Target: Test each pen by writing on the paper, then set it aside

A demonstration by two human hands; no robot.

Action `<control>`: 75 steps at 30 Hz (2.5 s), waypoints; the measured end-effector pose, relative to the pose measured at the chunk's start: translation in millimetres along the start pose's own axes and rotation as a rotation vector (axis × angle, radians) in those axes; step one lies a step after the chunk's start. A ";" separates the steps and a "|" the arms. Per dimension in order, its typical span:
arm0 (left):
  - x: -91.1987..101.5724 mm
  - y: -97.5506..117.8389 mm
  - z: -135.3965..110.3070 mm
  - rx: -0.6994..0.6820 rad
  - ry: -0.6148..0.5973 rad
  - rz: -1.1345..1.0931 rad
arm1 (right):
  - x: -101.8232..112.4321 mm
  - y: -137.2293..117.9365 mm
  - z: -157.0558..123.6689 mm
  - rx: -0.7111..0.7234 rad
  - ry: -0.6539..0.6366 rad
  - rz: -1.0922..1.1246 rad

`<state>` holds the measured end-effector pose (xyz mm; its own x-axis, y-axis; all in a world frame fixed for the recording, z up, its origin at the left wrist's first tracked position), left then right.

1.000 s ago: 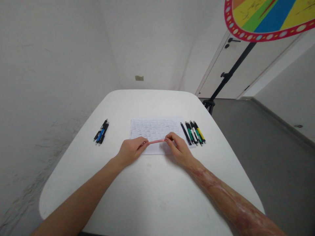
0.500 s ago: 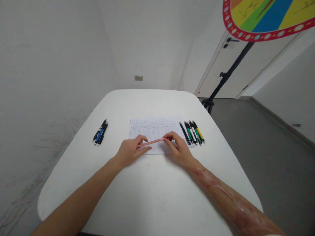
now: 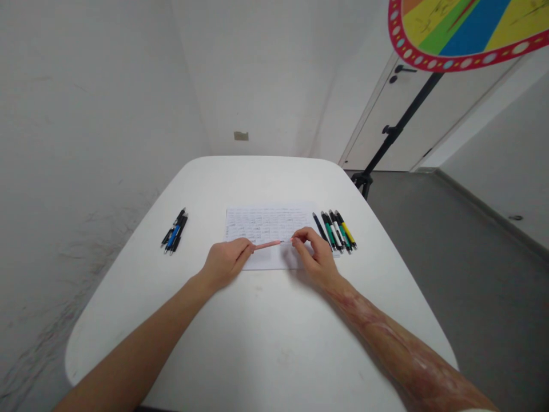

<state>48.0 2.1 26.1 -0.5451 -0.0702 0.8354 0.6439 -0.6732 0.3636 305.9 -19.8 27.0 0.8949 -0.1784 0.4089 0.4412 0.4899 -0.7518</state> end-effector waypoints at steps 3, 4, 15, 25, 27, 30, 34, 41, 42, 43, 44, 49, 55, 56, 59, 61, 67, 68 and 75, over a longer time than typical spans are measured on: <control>1.3 -0.6 0.0 0.018 0.020 0.000 | 8.6 1.9 3.2 0.008 0.016 -0.117; 1.8 -0.9 0.1 0.027 0.030 -0.001 | 11.1 2.7 4.7 0.014 0.001 -0.171; 3.8 -3.4 0.2 0.102 0.048 -0.013 | 0.5 1.8 7.8 0.160 -0.334 -0.384; 3.3 -0.7 0.8 0.052 0.037 0.012 | 4.0 -1.9 5.9 0.144 -0.226 -0.274; 3.4 1.2 1.0 0.018 0.031 0.008 | 5.3 -2.6 5.5 0.129 -0.175 -0.203; 3.1 3.2 1.1 -0.011 0.013 0.003 | 4.1 -4.1 4.7 0.089 -0.141 -0.110; 2.3 4.8 0.9 -0.035 -0.005 0.000 | 0.1 -7.1 4.0 0.083 -0.167 -0.055; 1.9 5.4 0.9 -0.063 -0.011 0.006 | -1.0 -10.2 3.8 0.138 -0.202 -0.008; 1.7 5.3 0.8 -0.065 -0.012 0.009 | -1.0 -10.2 3.6 0.140 -0.207 -0.007; 1.5 5.3 0.8 -0.068 -0.014 0.013 | -1.2 -10.1 3.5 0.140 -0.211 -0.007; 1.3 5.3 0.7 -0.072 -0.015 0.015 | -1.2 -9.9 3.4 0.140 -0.214 -0.009; 1.1 5.2 0.9 -0.057 -0.003 0.029 | 1.7 -9.5 3.8 0.110 -0.182 0.004; 2.0 2.0 0.9 -0.019 -0.013 0.021 | 7.9 -8.2 6.9 0.056 -0.103 0.073; 2.1 1.2 0.8 -0.014 -0.014 0.019 | 8.4 -7.7 7.2 0.050 -0.087 0.080; 2.0 0.0 0.5 -0.011 -0.008 0.021 | 7.5 -6.0 6.8 0.031 -0.076 0.089; 1.8 0.4 0.4 -0.018 -0.002 0.029 | 6.2 -5.4 6.0 0.024 -0.083 0.082; 2.3 3.0 0.8 -0.035 0.005 0.053 | 6.0 -7.9 5.7 0.043 -0.085 0.065; 2.5 3.2 0.9 -0.035 0.002 0.054 | 6.2 -8.4 6.0 0.045 -0.084 0.063; 2.9 3.5 0.8 -0.037 -0.003 0.038 | 6.6 -8.9 6.0 0.046 -0.087 0.052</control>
<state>49.1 0.2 30.2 -0.5188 -0.0941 0.8497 0.6438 -0.6969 0.3159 307.4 -20.2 39.5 0.9066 -0.0781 0.4147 0.3891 0.5353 -0.7497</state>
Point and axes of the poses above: each hand's wrist, its own z-axis towards the middle knuckle, its own x-axis out of the back of the hand, y = z × x, the point moved 4 cm from there along z, towards the middle knuckle, and after that the axes turned 2 degrees about -z, right-handed, at the moved point
